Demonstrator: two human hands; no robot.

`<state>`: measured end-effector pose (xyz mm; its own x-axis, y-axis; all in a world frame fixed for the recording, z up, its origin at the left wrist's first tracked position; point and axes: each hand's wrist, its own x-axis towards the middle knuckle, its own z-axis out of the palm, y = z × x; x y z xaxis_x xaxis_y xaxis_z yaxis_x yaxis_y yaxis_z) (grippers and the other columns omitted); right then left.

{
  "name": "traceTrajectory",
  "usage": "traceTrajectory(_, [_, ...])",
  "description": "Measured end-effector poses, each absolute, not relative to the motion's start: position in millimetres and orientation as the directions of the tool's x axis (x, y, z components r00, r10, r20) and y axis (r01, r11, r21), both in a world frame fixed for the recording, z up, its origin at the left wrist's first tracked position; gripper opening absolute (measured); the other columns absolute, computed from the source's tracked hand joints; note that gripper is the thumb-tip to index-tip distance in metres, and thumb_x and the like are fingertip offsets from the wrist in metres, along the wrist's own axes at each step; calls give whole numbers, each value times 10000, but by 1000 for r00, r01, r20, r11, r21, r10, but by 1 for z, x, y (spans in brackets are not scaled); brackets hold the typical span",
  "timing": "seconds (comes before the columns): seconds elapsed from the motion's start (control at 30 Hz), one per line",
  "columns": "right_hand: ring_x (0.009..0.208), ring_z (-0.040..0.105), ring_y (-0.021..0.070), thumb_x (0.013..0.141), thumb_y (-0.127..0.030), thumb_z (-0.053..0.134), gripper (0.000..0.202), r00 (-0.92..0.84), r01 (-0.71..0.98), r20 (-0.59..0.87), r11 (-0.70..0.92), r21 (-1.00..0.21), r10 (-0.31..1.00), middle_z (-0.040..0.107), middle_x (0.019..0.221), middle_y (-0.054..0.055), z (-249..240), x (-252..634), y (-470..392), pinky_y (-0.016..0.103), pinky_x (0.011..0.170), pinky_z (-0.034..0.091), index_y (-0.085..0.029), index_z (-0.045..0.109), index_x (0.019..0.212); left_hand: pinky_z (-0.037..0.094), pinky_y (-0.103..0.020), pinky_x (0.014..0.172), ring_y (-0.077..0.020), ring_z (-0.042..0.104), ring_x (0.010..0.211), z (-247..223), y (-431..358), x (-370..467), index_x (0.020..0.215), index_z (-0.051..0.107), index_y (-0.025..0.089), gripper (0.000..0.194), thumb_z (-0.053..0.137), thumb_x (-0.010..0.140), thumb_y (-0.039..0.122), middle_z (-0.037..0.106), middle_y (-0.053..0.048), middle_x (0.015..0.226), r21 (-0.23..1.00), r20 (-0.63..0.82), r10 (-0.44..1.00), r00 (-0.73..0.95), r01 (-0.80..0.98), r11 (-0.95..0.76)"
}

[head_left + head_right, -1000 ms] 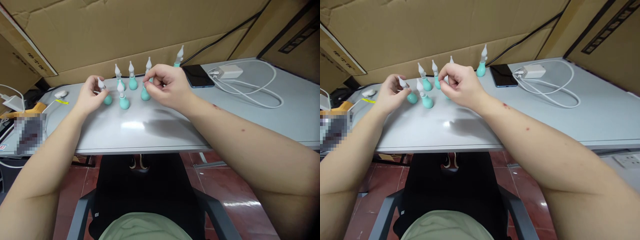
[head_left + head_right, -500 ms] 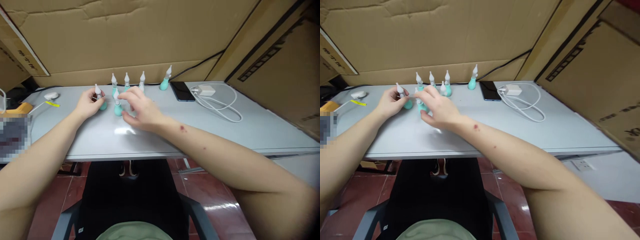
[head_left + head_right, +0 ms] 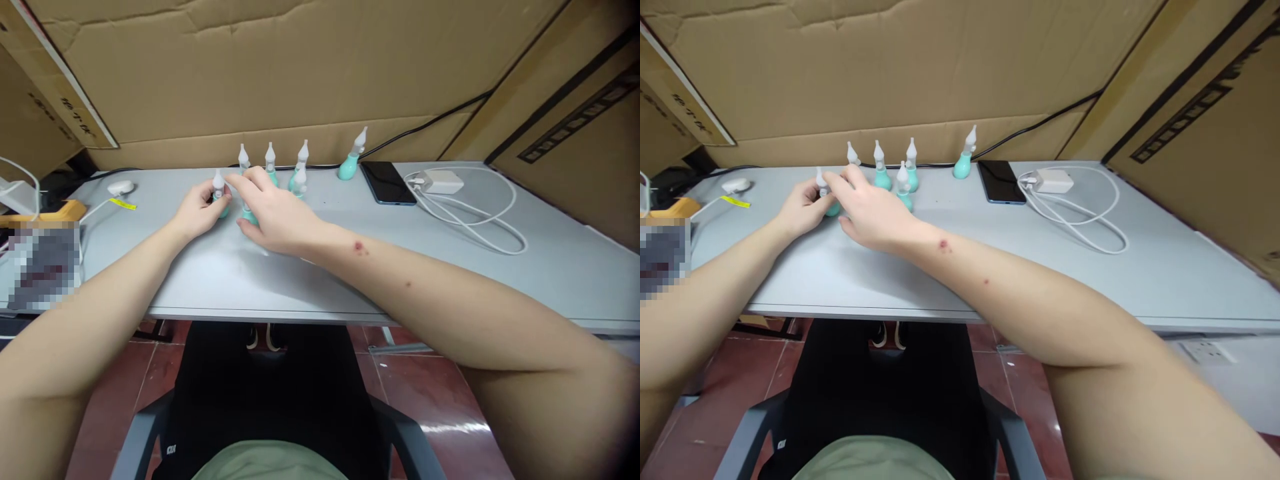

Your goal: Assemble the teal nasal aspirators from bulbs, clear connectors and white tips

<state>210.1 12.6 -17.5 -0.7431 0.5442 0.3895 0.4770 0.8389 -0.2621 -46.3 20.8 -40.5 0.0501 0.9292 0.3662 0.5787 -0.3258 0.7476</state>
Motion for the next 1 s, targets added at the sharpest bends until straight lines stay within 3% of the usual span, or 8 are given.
traceTrajectory(0.2, [1417,757,366,1136,-16,500,800,-717,498,340,788,-362,609,593,1757,264,-27,213,12,565,1161,683,-116,478,1930,521,-406,808,-238,639,825,-54,29,-52,1000,717,243,409,763,884,632,745,-57,915,727,430,902,48,574,-377])
traceTrajectory(0.47, [1554,741,429,1167,15,412,871,-636,649,244,678,-345,732,583,1819,281,-12,213,9,631,1294,678,-132,420,2026,503,-360,705,-184,588,749,-63,36,-55,1102,781,218,430,948,933,576,707,-52,930,722,496,853,162,469,-509])
traceTrajectory(0.63, [1603,728,385,1223,50,456,797,-636,665,172,647,-374,753,570,1868,262,-11,217,9,540,1392,586,-87,447,2008,692,-444,973,-286,828,1053,-68,42,-61,1245,785,199,510,973,910,534,817,-131,1203,771,385,876,290,421,-478])
traceTrajectory(0.77, [1669,685,369,1176,44,585,838,-660,618,201,675,-403,724,643,1823,235,-12,218,9,490,1428,546,-95,488,1996,731,-497,1093,-341,879,1192,-65,41,-63,1281,810,179,485,937,928,486,862,-170,1318,781,342,880,330,422,-461])
traceTrajectory(1.0, [1649,732,494,1113,6,723,999,-653,682,88,634,-364,753,559,1865,285,-15,213,6,670,1390,629,-148,451,2062,741,-468,1125,-313,895,1223,-58,39,-62,1401,800,146,535,881,935,396,866,-148,1349,785,305,884,354,432,-444])
